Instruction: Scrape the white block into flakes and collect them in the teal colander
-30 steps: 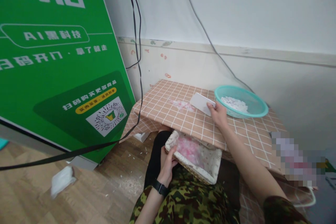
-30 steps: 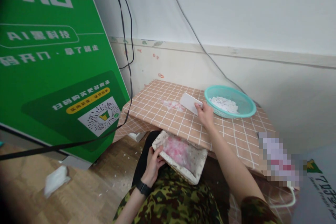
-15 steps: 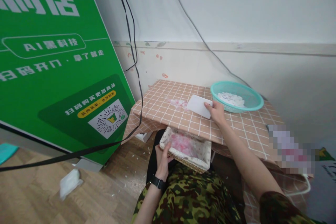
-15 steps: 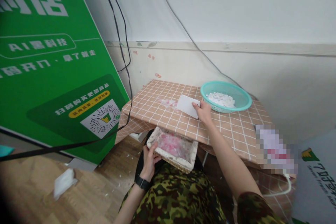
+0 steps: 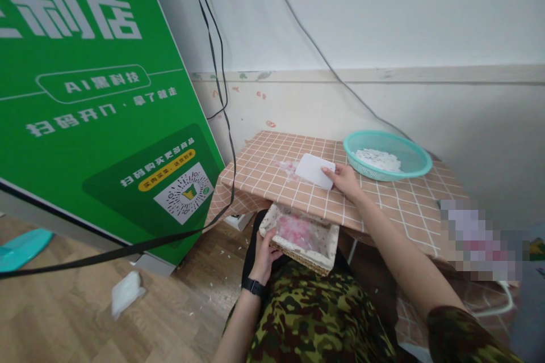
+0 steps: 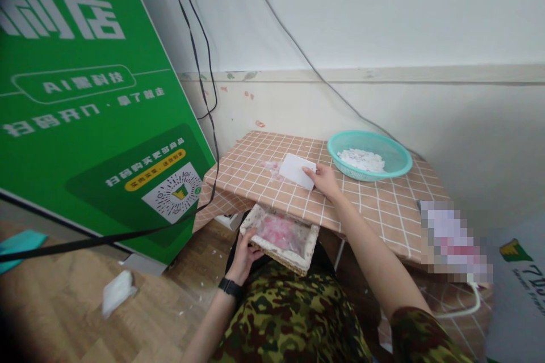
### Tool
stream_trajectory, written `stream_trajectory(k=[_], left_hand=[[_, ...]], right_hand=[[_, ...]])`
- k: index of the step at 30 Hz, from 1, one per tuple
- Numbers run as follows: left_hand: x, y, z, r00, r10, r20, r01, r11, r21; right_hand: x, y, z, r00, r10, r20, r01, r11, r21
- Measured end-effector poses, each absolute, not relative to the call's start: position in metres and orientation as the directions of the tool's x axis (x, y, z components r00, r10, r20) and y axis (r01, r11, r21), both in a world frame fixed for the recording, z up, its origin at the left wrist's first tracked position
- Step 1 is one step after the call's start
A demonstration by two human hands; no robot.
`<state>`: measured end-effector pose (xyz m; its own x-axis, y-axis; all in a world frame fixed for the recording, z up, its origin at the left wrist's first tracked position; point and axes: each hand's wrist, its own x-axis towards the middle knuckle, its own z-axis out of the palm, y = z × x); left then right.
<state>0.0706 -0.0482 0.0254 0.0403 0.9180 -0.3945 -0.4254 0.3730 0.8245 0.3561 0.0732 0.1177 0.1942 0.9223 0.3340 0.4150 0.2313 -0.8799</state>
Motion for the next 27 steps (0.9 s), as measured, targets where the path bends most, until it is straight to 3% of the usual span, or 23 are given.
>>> stream_trajectory(k=[7,13,21,27], left_hand=[[0.064,-0.046,0.013,0.069,0.947,-0.314,-0.408,0.314,0.857],[0.063,-0.046,0.022,0.051,0.932,-0.358,-0.417,0.346,0.841],[0.064,-0.044,0.018,0.034,0.925,-0.377,-0.421,0.355,0.834],[0.063,-0.045,0.023,0.029,0.921,-0.388,-0.437,0.361,0.824]], right_hand=[[0.356,0.076,0.114,0.173,0.947,0.272,0.359,0.196,-0.912],[0.357,0.075,0.118,0.225,0.929,0.294,0.285,0.226,-0.931],[0.353,0.072,0.117,0.110,0.974,0.196,0.260,0.162,-0.952],[0.353,0.073,0.118,0.094,0.968,0.234,0.246,0.205,-0.947]])
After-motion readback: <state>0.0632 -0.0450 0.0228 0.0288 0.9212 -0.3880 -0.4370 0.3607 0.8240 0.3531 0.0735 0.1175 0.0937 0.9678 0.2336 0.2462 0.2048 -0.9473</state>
